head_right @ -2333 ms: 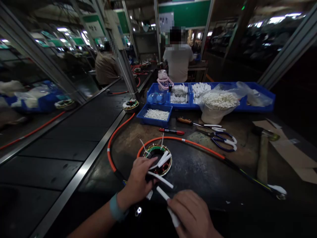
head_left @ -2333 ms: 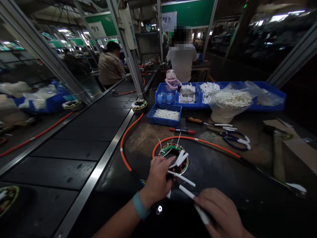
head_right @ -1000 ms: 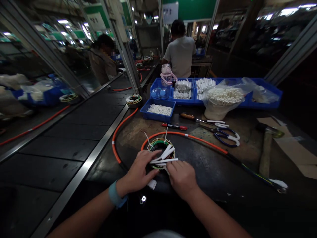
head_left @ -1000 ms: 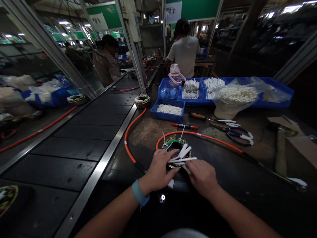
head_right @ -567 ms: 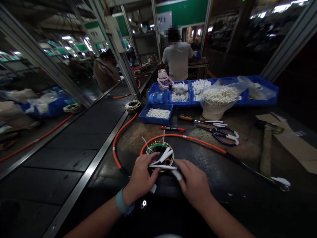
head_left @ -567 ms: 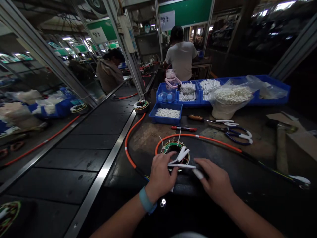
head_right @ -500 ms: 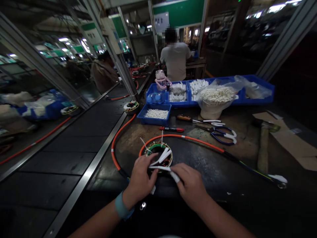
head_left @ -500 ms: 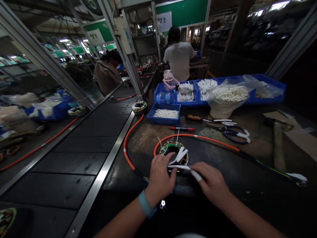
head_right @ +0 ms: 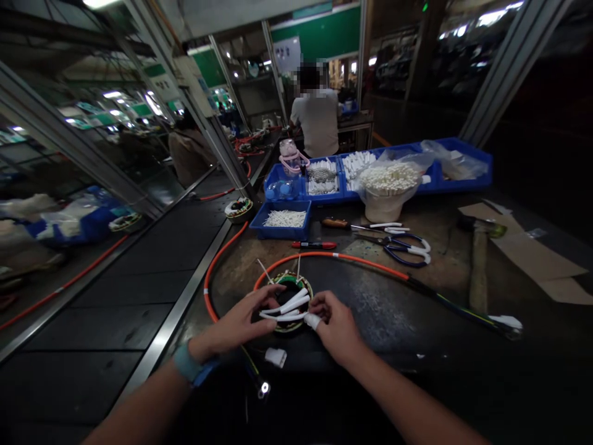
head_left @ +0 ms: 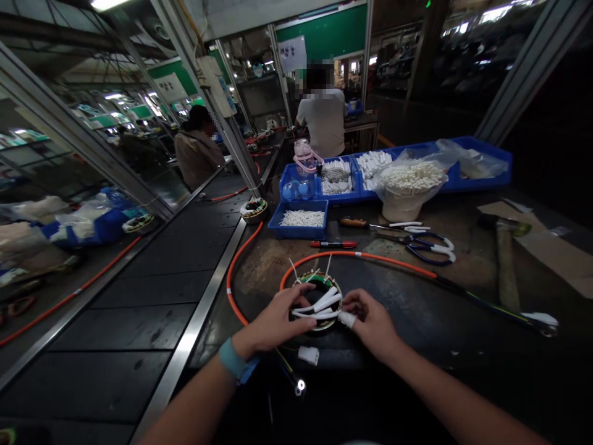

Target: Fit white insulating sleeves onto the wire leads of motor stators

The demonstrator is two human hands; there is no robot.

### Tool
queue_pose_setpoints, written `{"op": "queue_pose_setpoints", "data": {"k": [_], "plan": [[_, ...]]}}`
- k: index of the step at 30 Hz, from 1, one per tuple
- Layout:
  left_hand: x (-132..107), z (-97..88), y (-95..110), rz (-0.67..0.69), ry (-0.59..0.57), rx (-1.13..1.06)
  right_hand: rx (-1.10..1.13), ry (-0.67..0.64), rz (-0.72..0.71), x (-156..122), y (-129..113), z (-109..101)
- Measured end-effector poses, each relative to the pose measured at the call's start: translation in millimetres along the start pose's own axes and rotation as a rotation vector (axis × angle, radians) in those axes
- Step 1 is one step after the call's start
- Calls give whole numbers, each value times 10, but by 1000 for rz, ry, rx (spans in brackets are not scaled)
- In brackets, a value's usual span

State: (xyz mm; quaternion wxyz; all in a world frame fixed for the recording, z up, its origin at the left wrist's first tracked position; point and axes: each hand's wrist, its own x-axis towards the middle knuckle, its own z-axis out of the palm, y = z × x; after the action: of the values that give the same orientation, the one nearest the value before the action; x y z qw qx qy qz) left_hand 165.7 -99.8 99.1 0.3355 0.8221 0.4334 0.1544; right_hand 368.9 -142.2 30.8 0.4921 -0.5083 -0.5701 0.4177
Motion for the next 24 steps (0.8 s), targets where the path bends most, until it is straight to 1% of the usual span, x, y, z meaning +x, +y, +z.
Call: {"op": "queue_pose_setpoints", "data": {"k": [1, 3, 5, 9, 11, 15, 16, 18, 21, 23, 24], "plan": [[20, 6, 25, -38, 16, 32, -14, -19, -8, 18, -22, -19], [49, 60, 71, -115, 95, 110, -101, -69, -48, 41, -63, -82], [58, 129, 101, -119, 145, 160, -255, -137, -131, 74, -103, -165], [11, 226, 111, 6, 156, 249, -575, -302, -357, 227, -213, -309], [-28, 283, 110, 70, 183, 340, -704, -401, -437, 335, -287, -342], [-92, 446, 146, 171, 355, 563, -929, -597, -500, 558, -437, -344], [-102, 483, 169, 188, 378, 611, -959, -638, -512, 608, -469, -337], [-113, 543, 232, 193, 366, 684, -978, -707, -545, 693, -520, -318], [-108, 622, 318, 106, 339, 724, -967, -785, -602, 780, -559, -290], [-89, 687, 317, 45, 385, 717, -962, -827, -637, 829, -563, -280], [-75, 723, 293, 45, 425, 710, -960, -847, -654, 857, -563, -277]]}}
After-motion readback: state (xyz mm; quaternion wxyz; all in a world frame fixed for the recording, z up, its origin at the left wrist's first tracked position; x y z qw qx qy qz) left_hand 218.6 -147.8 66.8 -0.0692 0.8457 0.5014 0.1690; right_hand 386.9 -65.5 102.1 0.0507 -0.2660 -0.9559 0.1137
